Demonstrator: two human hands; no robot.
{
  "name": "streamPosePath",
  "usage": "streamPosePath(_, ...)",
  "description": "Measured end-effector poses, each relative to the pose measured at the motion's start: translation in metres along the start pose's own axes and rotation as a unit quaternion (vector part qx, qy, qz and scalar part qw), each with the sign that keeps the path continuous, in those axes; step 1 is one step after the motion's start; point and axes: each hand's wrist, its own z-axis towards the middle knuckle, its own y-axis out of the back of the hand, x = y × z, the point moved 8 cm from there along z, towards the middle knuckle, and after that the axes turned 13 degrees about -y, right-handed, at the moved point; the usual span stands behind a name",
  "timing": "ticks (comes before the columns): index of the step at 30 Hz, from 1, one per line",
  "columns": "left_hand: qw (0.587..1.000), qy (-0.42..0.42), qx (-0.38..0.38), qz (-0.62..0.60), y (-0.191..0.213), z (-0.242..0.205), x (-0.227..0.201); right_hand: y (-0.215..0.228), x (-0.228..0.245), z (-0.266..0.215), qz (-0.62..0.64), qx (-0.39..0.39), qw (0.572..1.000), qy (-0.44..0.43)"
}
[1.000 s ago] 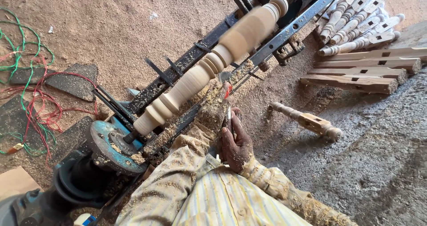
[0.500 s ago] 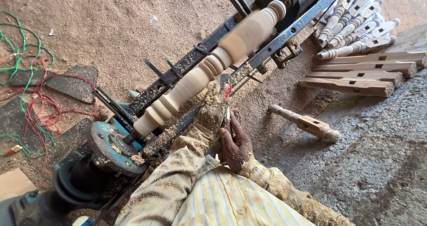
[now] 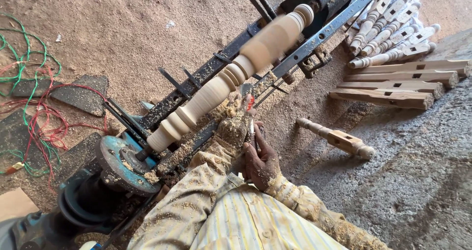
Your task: The person shapes a wooden spindle blank spinning on a lathe, holding a chisel against the rotating wood to cut grooves and profiles along its length. They reposition the chisel repeatedly along the workpiece and brush away sawdust while the lathe keeps turning.
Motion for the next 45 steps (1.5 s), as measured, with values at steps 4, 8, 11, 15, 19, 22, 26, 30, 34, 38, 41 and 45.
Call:
streamPosePath(4,0.997,-0.009,0.006,0.074,-0.011,-0.006,-0.006,-0.008,0.013,-0.006,0.009,-0.014,0.997,-0.069)
streamPosePath(8,0.989,-0.019,0.013,0.146,-0.004,-0.025,-0.015,0.004,0.01,-0.004,0.011,-0.02,0.998,-0.061)
streamPosePath(11,0.978,-0.033,0.013,0.205,0.002,-0.042,-0.021,0.005,0.017,-0.008,-0.033,-0.011,0.997,-0.069)
streamPosePath(15,0.958,-0.052,0.011,0.282,-0.002,-0.045,-0.024,0.012,0.026,-0.005,-0.051,0.022,0.998,-0.028)
streamPosePath(19,0.931,-0.07,0.002,0.359,-0.004,-0.044,-0.024,0.014,0.039,-0.01,-0.044,0.045,0.995,-0.08)
streamPosePath(22,0.908,-0.077,-0.003,0.411,-0.004,-0.043,-0.02,0.03,0.037,-0.005,-0.063,0.043,0.995,-0.066)
streamPosePath(26,0.871,-0.09,-0.01,0.484,-0.006,-0.043,-0.023,0.042,0.032,0.003,-0.065,0.058,0.993,-0.08)
streamPosePath(30,0.827,-0.1,-0.014,0.552,-0.005,-0.043,-0.023,0.05,0.036,0.005,-0.048,0.094,0.992,-0.069)
streamPosePath(34,0.781,-0.106,-0.015,0.616,-0.009,-0.039,-0.024,0.055,0.043,0.007,-0.074,0.092,0.99,-0.075)
streamPosePath(38,0.728,-0.112,-0.021,0.676,-0.009,-0.04,-0.026,0.064,0.038,0.014,-0.005,0.122,0.988,-0.089)
streamPosePath(41,0.686,-0.116,-0.027,0.718,-0.049,-0.004,-0.024,0.07,0.04,0.015,-0.05,0.118,0.988,-0.087)
streamPosePath(45,0.627,-0.12,-0.036,0.769,-0.091,0.02,-0.022,0.073,0.044,0.015,-0.044,0.127,0.986,-0.101)
